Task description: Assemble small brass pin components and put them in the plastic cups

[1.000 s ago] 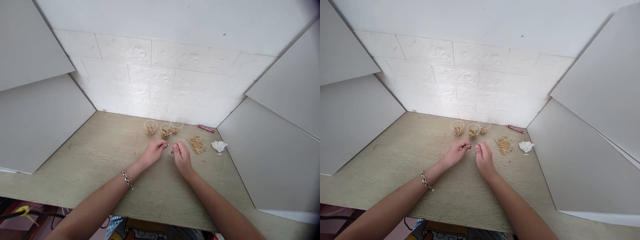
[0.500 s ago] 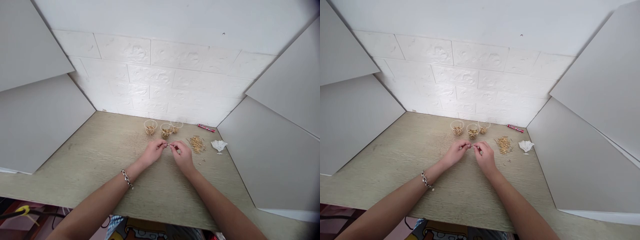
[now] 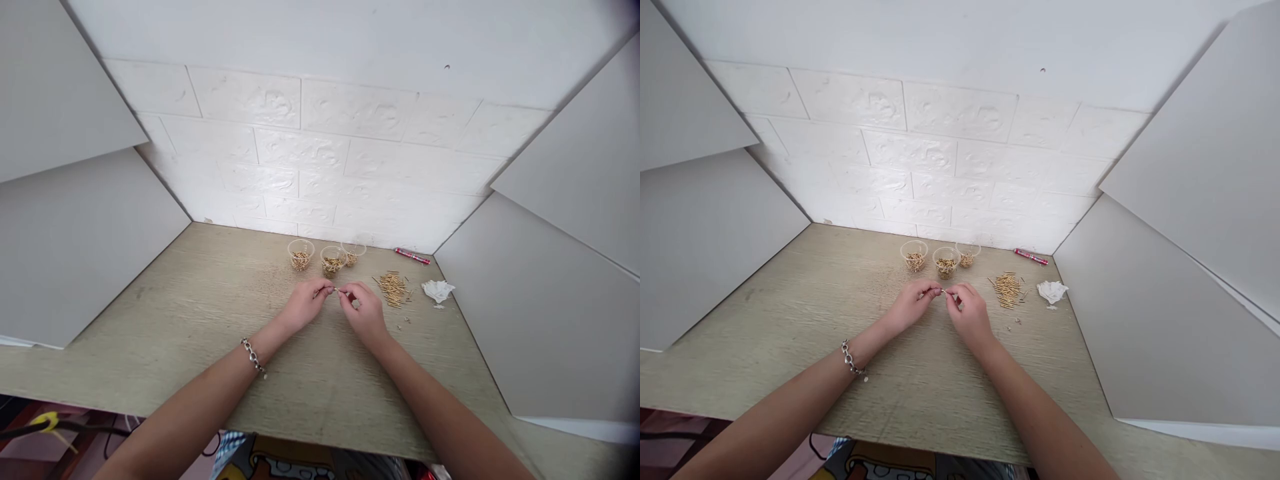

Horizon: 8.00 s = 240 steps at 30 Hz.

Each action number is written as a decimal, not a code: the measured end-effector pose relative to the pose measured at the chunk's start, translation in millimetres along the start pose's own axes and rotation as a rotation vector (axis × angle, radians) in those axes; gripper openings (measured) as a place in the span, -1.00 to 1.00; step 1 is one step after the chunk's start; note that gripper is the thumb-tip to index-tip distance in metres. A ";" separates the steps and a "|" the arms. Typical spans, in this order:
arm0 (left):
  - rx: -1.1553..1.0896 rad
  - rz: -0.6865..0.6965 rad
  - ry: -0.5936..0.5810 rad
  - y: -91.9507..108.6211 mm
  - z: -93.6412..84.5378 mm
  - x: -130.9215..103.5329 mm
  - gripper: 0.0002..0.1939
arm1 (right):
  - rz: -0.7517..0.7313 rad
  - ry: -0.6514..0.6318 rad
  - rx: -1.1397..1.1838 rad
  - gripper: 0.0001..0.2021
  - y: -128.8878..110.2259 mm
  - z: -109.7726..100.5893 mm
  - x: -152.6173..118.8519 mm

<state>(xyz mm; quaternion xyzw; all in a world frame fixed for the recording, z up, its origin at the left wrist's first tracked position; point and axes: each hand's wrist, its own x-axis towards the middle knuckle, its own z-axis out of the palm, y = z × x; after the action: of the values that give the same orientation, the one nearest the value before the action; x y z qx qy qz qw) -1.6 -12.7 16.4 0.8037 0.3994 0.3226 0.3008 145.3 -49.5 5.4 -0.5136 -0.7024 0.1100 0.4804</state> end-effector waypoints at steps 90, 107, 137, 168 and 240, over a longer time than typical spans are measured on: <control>0.296 0.193 -0.034 -1.7 1.2 -4.1 -0.77 | 0.119 -0.089 0.025 -0.90 3.6 1.2 -0.2; 0.063 -0.052 -0.058 1.7 3.9 -1.5 -0.76 | 0.051 -0.034 0.001 -0.88 -0.3 3.9 -2.0; 0.110 -0.067 -0.002 5.1 6.4 -4.9 -0.79 | 0.008 -0.036 -0.032 -0.87 -0.2 3.8 -1.3; 0.212 0.151 0.092 3.5 -0.8 -5.2 -0.82 | 0.146 0.013 0.137 -0.88 -5.9 1.0 -1.9; 0.230 0.161 0.067 4.6 3.6 -5.2 -0.84 | 0.397 -0.168 0.447 -0.87 11.0 14.6 -1.2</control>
<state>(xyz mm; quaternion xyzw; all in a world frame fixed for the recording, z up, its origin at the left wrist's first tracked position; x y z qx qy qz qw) 0.8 -20.2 16.2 0.8511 0.3780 0.3242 0.1663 140.7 -40.6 -10.0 -0.5115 -0.5838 0.3956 0.4910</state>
